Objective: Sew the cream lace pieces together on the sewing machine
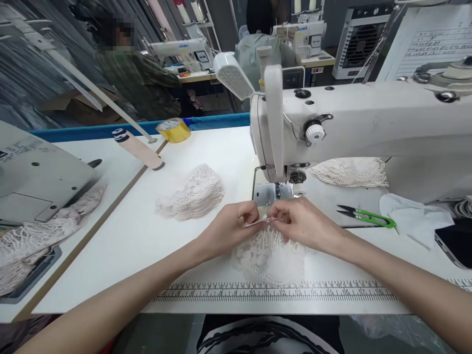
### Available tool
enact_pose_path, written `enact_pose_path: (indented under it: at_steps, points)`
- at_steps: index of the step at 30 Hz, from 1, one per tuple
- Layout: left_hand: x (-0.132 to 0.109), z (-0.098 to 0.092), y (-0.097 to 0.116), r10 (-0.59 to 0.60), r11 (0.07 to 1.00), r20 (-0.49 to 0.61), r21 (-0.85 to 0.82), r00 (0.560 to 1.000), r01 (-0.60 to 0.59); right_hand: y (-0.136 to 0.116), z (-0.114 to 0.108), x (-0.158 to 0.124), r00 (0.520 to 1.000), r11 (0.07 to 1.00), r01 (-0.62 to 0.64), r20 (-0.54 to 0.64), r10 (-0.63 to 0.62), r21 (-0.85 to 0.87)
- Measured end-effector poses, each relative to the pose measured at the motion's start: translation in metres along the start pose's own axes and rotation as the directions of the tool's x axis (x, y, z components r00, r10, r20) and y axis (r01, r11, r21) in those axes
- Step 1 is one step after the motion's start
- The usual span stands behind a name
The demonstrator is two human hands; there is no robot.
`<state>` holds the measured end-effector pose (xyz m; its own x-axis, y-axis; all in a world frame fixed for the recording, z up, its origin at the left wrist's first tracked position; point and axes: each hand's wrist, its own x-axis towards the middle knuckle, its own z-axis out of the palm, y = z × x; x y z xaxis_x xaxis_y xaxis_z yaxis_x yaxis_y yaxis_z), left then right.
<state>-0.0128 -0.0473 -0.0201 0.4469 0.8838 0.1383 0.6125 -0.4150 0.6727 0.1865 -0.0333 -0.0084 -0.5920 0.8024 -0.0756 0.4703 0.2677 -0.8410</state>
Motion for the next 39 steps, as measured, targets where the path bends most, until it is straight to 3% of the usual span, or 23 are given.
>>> enact_pose_path:
  at_steps: [5, 8, 12, 16, 23, 34, 39]
  points:
    - [0.003, 0.011, -0.01, 0.226, 0.961, -0.16, 0.196, 0.961, -0.193, 0.012, 0.004, 0.0, 0.987, 0.983, 0.085, -0.124, -0.106, -0.163]
    - [0.001, 0.015, -0.015, 0.427, 0.872, -0.211, 0.355, 0.879, -0.338, 0.018, 0.008, -0.004, 0.967, 0.963, 0.154, -0.166, -0.192, -0.22]
    - [0.0, 0.016, -0.019, 0.617, 0.742, -0.18, 0.458, 0.766, -0.49, 0.023, 0.01, -0.011, 0.922, 0.896, 0.281, -0.161, -0.351, -0.343]
    - [-0.001, 0.016, -0.02, 0.62, 0.749, -0.199, 0.437, 0.759, -0.498, 0.026, 0.011, -0.014, 0.871, 0.805, 0.374, -0.124, -0.475, -0.461]
    - [-0.003, 0.016, -0.019, 0.613, 0.753, -0.171, 0.421, 0.771, -0.505, 0.024, 0.013, -0.014, 0.856, 0.775, 0.397, -0.107, -0.506, -0.492]
    - [-0.004, 0.015, -0.015, 0.669, 0.73, -0.209, 0.366, 0.713, -0.578, 0.02, 0.012, -0.016, 0.841, 0.742, 0.431, -0.068, -0.536, -0.514]
    - [-0.005, 0.016, -0.013, 0.668, 0.74, -0.273, 0.338, 0.692, -0.581, 0.021, 0.011, -0.016, 0.8, 0.713, 0.439, -0.123, -0.587, -0.547]
